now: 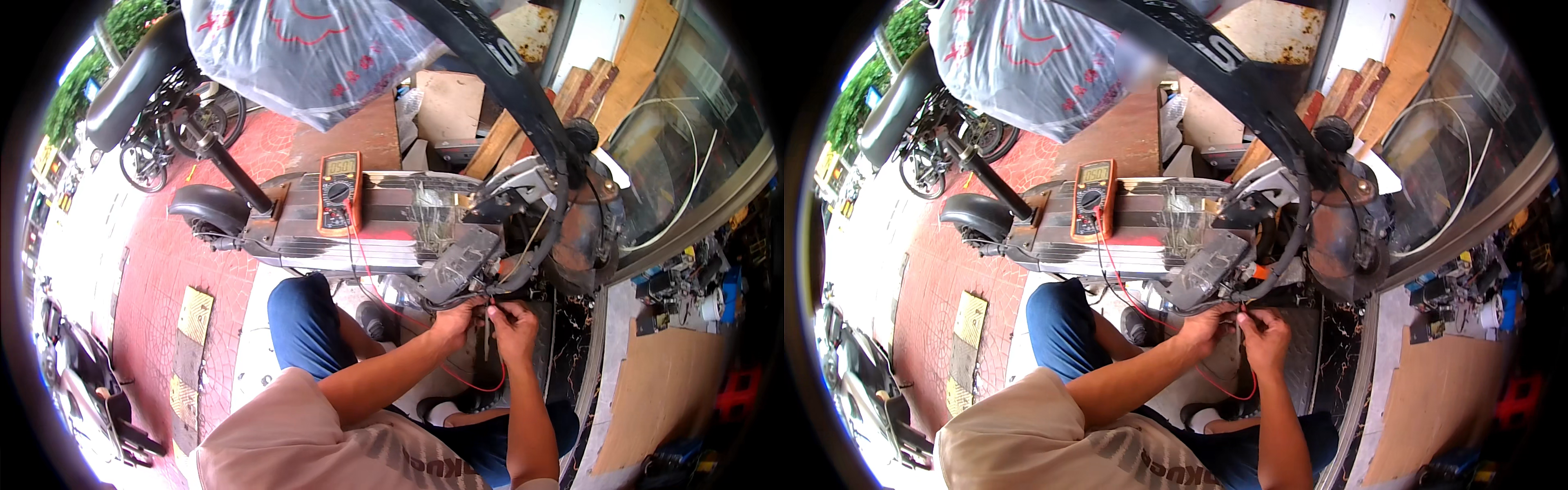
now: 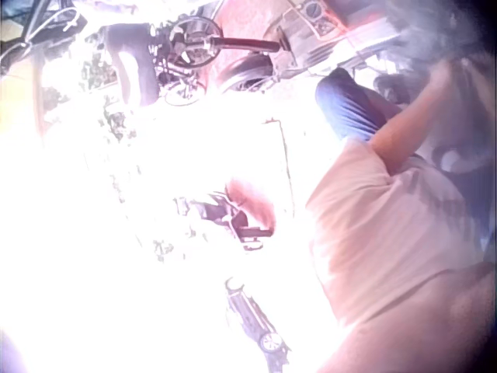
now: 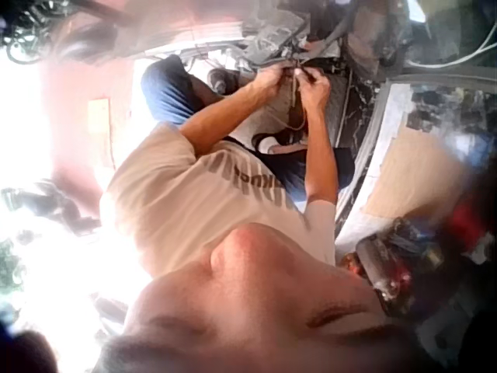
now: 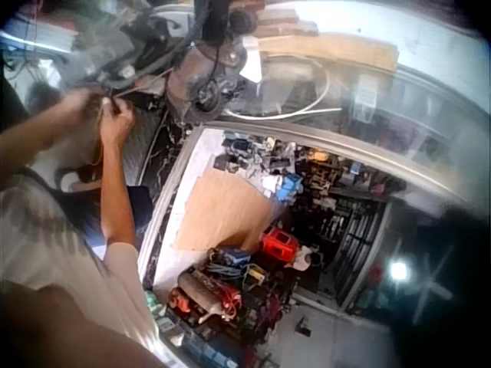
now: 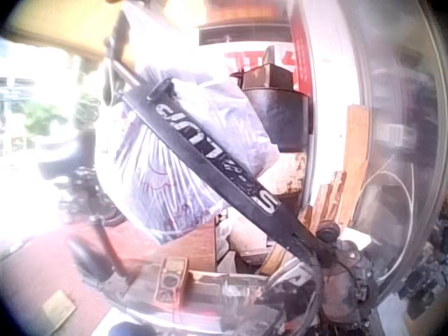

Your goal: The person works on the internal wiring of an electric scooter, handling various wires and using a multimeter to test electrical connections.

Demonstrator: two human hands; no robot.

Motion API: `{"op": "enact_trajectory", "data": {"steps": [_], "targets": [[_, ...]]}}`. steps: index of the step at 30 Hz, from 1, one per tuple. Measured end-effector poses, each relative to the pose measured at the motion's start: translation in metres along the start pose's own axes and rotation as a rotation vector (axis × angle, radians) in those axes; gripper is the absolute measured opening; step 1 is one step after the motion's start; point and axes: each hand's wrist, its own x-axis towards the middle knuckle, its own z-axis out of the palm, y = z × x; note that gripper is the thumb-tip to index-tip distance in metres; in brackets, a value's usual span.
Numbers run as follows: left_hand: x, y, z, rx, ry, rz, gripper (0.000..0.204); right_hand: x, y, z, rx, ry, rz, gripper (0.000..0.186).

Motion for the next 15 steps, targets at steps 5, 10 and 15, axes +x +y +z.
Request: {"op": "enact_trajectory", "data": {"steps": [5, 10, 15], "targets": [[0.0013, 0.0009, -0.0004, 0.023, 0.005, 0.0, 0.007, 0.0007, -0.0021, -0.0005, 0.059, -0.02, 0.037, 0.014], [0.0058, -0.0027, -0.0045, 0.03, -0.023, -0.017, 0.007, 0.0013, 0.0014, -0.0013, 0.044, -0.01, 0.063, 0.015], [0.0039, -0.0039, -0.0036, -0.003, -0.004, -0.021, 0.008, 0.0009, -0.0039, -0.0017, 0.054, 0.001, 0.052, 0.015]]}}
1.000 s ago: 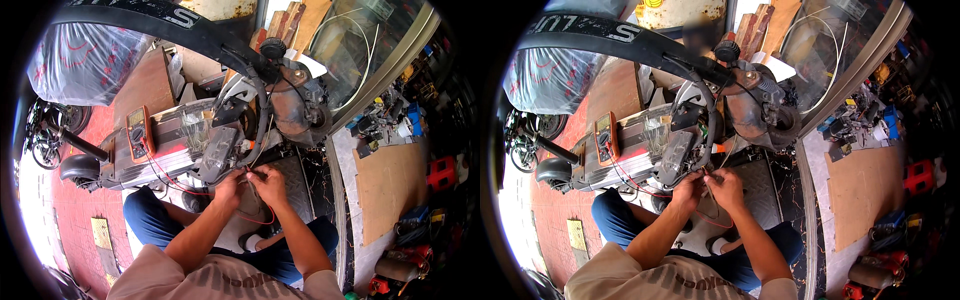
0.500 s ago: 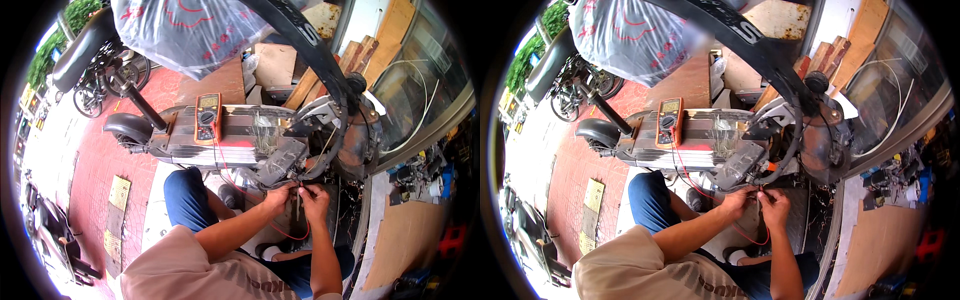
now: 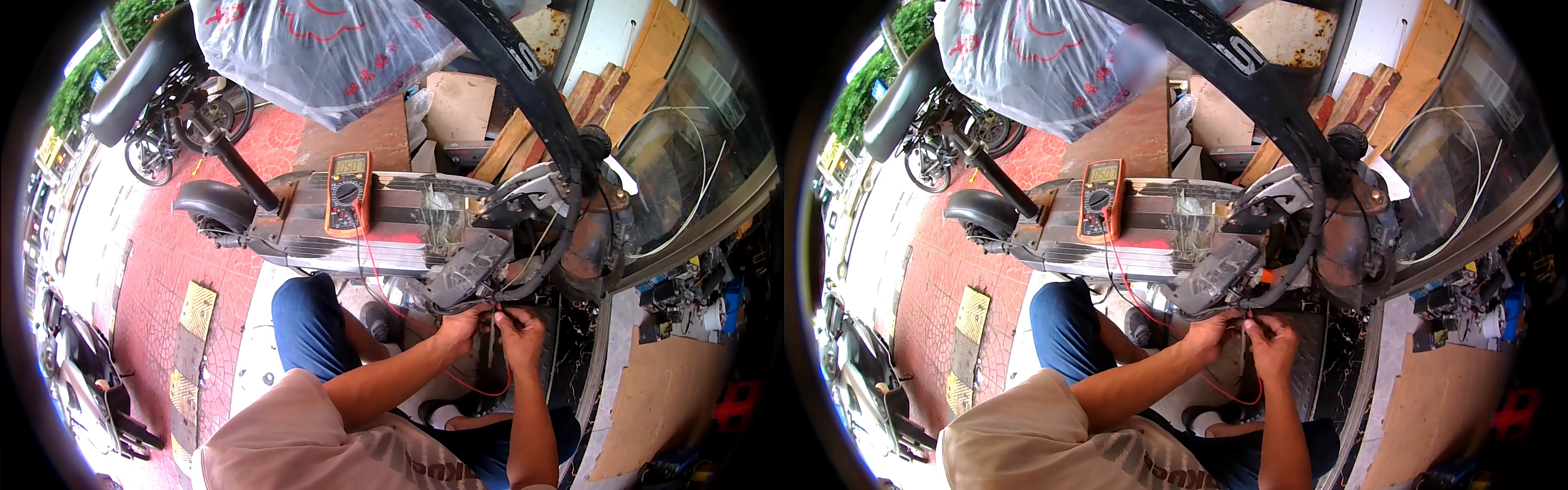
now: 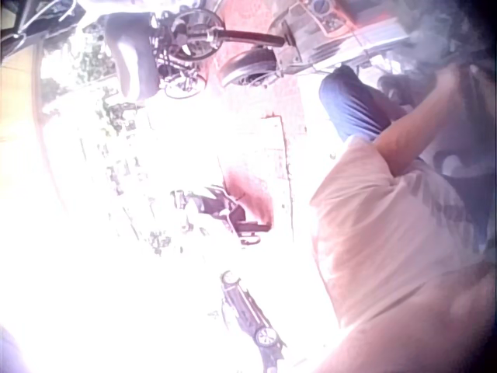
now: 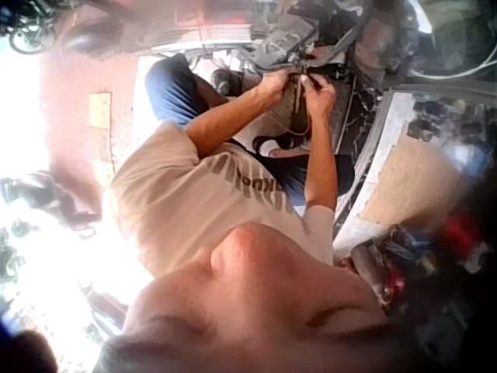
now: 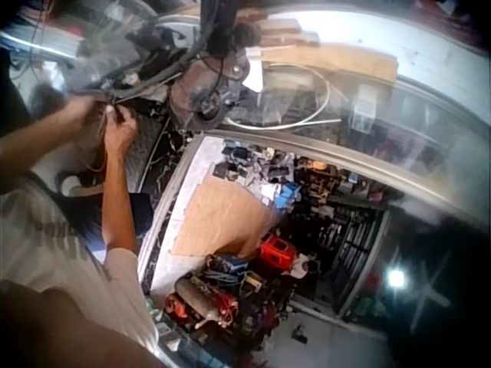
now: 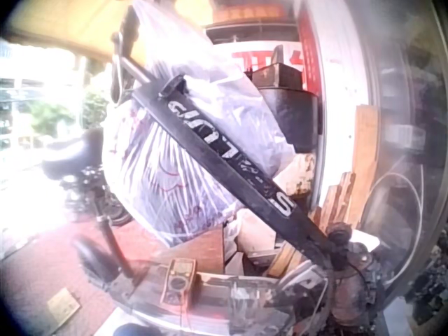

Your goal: The person works on the internal wiring of an electric scooter, handling various wires and using a multimeter to test electrical connections.

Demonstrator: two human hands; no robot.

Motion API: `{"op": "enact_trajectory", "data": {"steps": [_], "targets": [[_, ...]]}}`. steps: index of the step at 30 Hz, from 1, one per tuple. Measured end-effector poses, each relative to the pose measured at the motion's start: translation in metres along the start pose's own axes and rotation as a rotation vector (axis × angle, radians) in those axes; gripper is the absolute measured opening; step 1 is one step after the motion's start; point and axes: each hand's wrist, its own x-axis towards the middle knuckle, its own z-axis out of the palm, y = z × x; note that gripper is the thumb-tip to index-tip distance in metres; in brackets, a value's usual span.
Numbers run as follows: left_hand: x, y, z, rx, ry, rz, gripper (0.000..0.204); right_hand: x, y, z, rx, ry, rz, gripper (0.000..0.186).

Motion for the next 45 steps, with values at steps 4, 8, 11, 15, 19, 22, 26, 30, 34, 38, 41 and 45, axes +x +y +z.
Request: {"op": "enact_trajectory", "data": {"steps": [4, 8, 11, 15, 19, 22, 26, 30, 34, 38, 41, 45], "targets": [[-0.003, 0.003, 0.003, -0.006, 0.046, -0.007, 0.008, 0.0, -0.003, 0.0, 0.014, -0.03, 0.054, 0.014], [-0.007, 0.008, 0.007, 0.001, 0.027, -0.001, 0.009, 0.0, -0.001, 0.0, 0.026, -0.017, 0.023, 0.014], [-0.001, 0.003, 0.0, -0.005, 0.033, -0.033, 0.008, 0.001, 0.003, 0.001, 0.025, -0.021, -0.015, 0.016], [-0.006, 0.007, 0.007, 0.039, 0.076, -0.056, 0.01, 0.008, 0.03, -0.005, -0.103, -0.027, -0.121, 0.019], [-0.01, 0.012, 0.011, 0.027, 0.011, 0.041, 0.009, 0.008, 0.032, -0.002, -0.08, -0.013, -0.127, 0.018], [-0.006, 0.01, 0.006, 0.016, 0.035, -0.003, 0.007, 0.006, 0.021, -0.001, -0.067, -0.012, -0.103, 0.017], [-0.007, 0.011, 0.005, 0.002, 0.008, -0.02, 0.006, 0.005, 0.01, -0.002, -0.051, -0.008, -0.012, 0.022], [-0.009, 0.014, 0.007, 0.037, 0.047, -0.024, 0.008, 0.005, 0.012, -0.002, -0.088, -0.007, -0.097, 0.02], [-0.012, 0.015, 0.012, 0.045, 0.064, -0.022, 0.008, 0.003, 0.012, -0.003, -0.104, -0.008, -0.136, 0.019], [-0.013, 0.016, 0.011, 0.039, 0.032, -0.02, 0.008, 0.005, 0.017, -0.003, -0.112, -0.008, -0.158, 0.018], [-0.012, 0.016, 0.011, 0.032, 0.033, -0.023, 0.008, 0.005, 0.017, -0.003, -0.102, 0.0, -0.125, 0.02], [-0.01, 0.015, 0.007, 0.028, 0.029, -0.02, 0.008, 0.004, 0.009, -0.003, -0.106, -0.008, -0.06, 0.024]]}}
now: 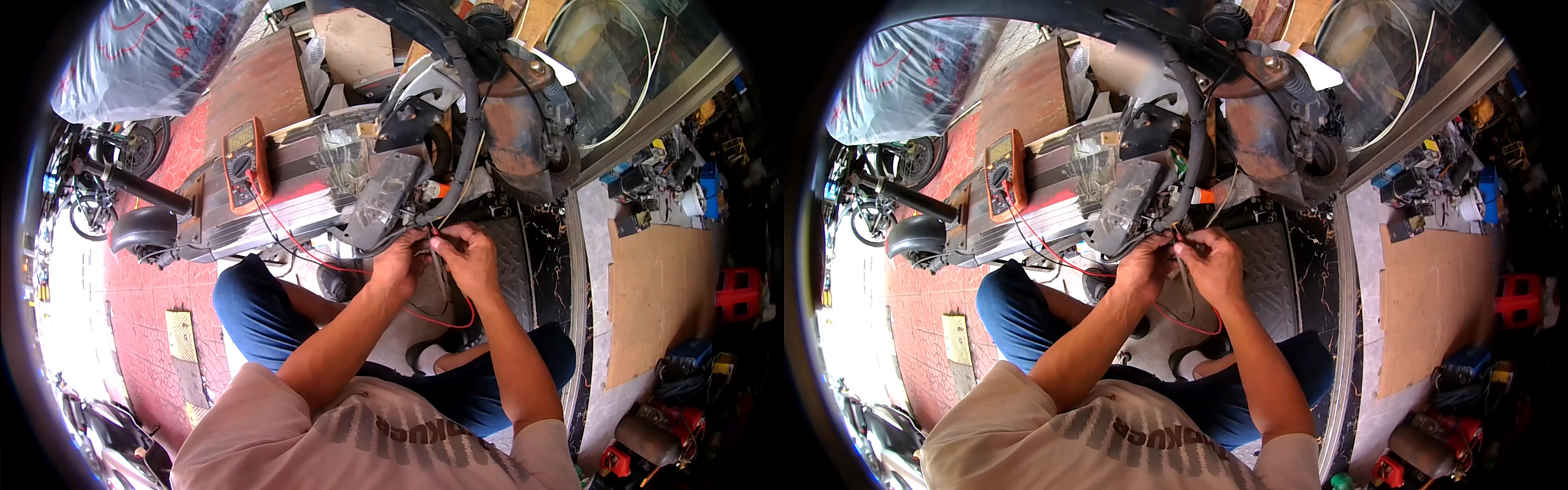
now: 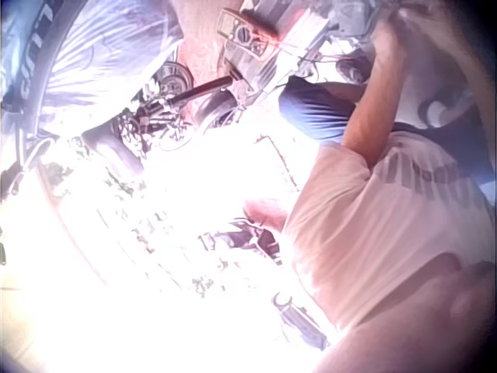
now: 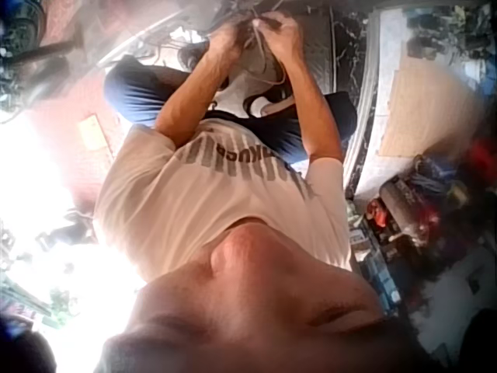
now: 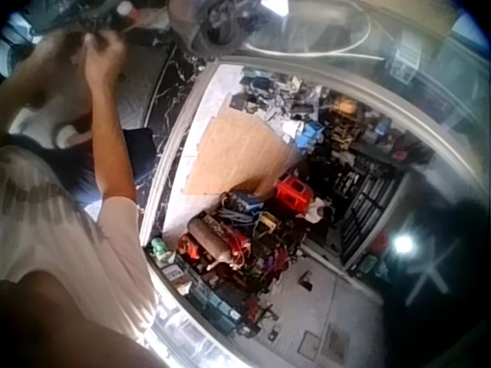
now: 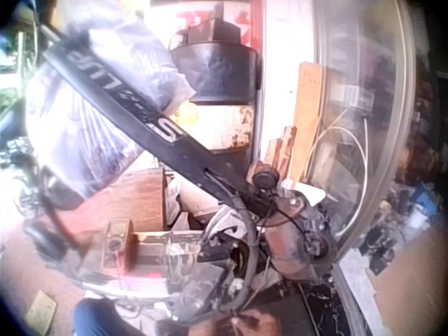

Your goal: The person works on the internal wiring of an electric scooter, handling various wires and using a multimeter to test electrical connections.

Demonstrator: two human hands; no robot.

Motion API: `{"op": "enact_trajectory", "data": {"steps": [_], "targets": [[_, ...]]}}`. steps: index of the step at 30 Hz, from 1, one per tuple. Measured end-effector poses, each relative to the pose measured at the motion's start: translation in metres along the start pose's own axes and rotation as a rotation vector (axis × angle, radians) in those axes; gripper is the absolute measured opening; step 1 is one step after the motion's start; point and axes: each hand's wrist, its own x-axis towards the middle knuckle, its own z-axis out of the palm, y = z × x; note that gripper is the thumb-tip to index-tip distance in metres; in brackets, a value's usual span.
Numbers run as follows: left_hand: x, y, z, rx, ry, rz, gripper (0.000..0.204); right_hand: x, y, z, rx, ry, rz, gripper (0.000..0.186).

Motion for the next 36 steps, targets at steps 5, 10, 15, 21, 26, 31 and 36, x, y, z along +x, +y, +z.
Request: {"op": "enact_trajectory", "data": {"steps": [5, 10, 15, 21, 26, 31, 36], "targets": [[0.001, -0.001, 0.0, 0.005, 0.032, -0.017, 0.007, 0.0, 0.001, -0.001, -0.002, -0.007, 0.017, 0.023], [-0.005, 0.003, 0.005, 0.03, 0.036, -0.017, 0.006, 0.0, -0.003, -0.002, 0.007, 0.002, 0.011, 0.022], [-0.007, 0.003, 0.005, 0.017, 0.017, -0.003, 0.007, 0.0, -0.006, -0.004, -0.026, -0.001, -0.006, 0.021], [-0.006, -0.002, -0.001, -0.056, -0.001, 0.0, 0.009, 0.002, 0.007, 0.0, -0.007, 0.006, -0.018, 0.023], [-0.006, -0.005, -0.006, -0.078, -0.036, 0.029, 0.008, 0.004, 0.009, 0.001, 0.017, -0.009, -0.009, 0.022], [-0.011, -0.007, -0.006, -0.095, -0.052, 0.074, 0.011, 0.005, 0.016, 0.003, -0.006, 0.002, -0.084, 0.017], [-0.019, -0.008, -0.012, 0.024, -0.016, 0.121, 0.02, 0.006, 0.009, 0.002, -0.008, -0.006, -0.02, 0.024]]}}
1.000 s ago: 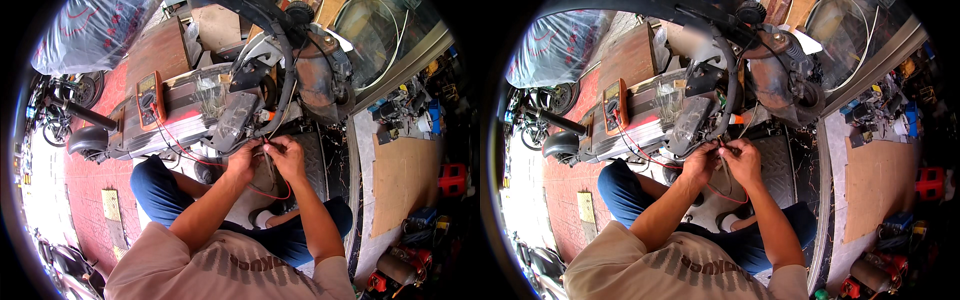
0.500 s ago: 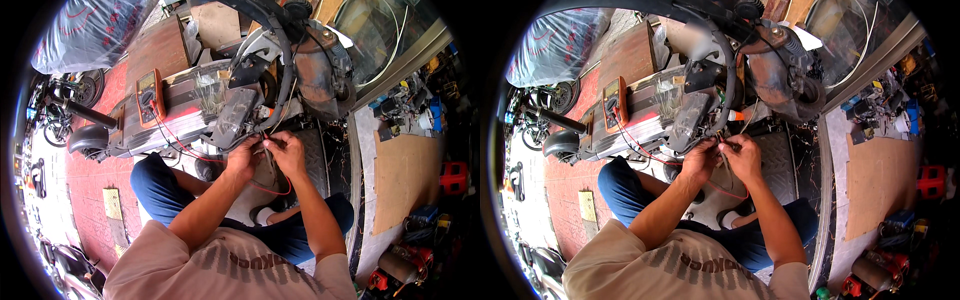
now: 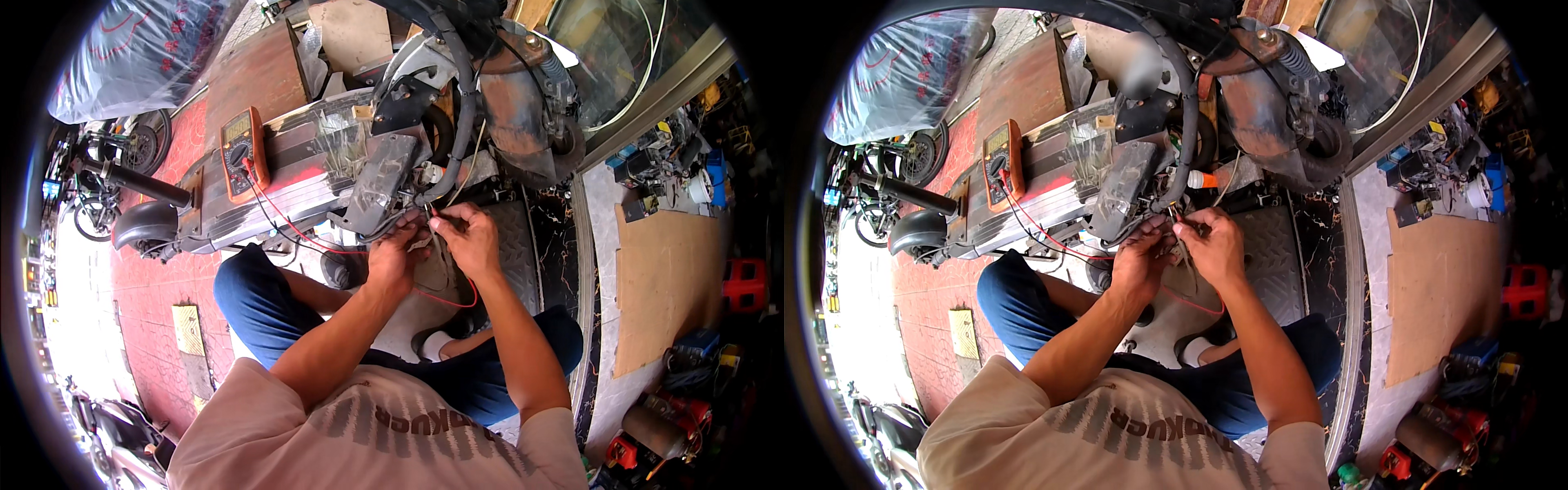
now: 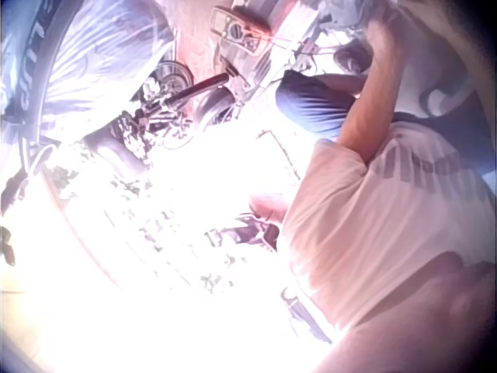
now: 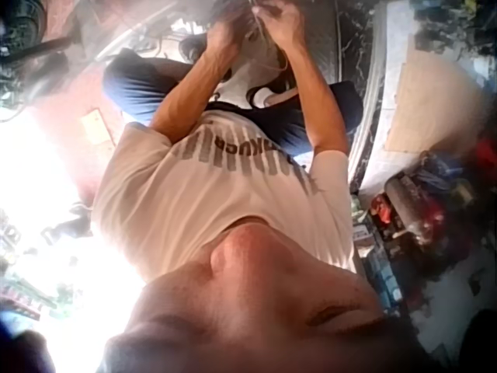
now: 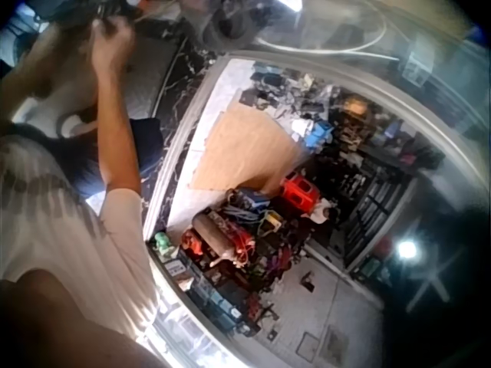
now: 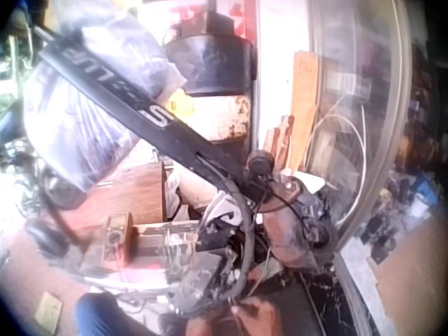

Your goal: The person works on the internal wiring of an electric scooter, handling various wires and using a multimeter to test electrical connections.

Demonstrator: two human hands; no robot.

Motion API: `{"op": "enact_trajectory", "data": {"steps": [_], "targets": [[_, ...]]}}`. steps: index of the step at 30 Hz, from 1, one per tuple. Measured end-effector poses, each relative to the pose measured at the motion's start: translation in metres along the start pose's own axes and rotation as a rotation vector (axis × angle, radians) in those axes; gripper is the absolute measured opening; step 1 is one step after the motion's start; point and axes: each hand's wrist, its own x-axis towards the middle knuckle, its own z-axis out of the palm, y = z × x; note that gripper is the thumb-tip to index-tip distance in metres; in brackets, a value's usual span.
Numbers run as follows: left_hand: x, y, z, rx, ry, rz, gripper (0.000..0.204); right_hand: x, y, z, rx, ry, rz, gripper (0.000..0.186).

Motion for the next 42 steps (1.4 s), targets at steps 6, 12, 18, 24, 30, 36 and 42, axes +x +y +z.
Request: {"op": "enact_trajectory", "data": {"steps": [6, 12, 18, 24, 30, 36, 42], "targets": [[-0.044, 0.012, -0.016, 0.379, -0.133, 0.046, 0.02, 0.0, 0.004, 0.003, 0.028, 0.039, -0.057, 0.022], [-0.078, 0.078, -0.011, 0.838, -0.19, 0.781, 0.016, -0.001, -0.001, 0.003, 0.032, 0.036, -0.027, 0.023], [-0.064, 0.12, 0.019, 1.574, -0.225, 0.802, 0.024, 0.002, 0.004, 0.004, 0.016, 0.04, -0.022, 0.025], [-0.057, 0.116, 0.017, 1.762, -0.301, 0.616, 0.017, 0.004, 0.001, 0.002, -0.051, 0.055, -0.094, 0.026], [-0.058, 0.116, 0.016, 1.55, -0.332, 0.492, 0.02, 0.003, -0.004, 0.002, 0.031, 0.008, 0.04, 0.024], [-0.057, 0.093, 0.012, 1.461, -0.248, 0.608, 0.025, 0.006, 0.006, 0.005, -0.003, 0.014, 0.046, 0.023], [-0.051, 0.091, 0.01, 1.304, -0.268, 0.451, 0.019, 0.005, 0.004, 0.003, 0.01, 0.013, 0.047, 0.022]]}}
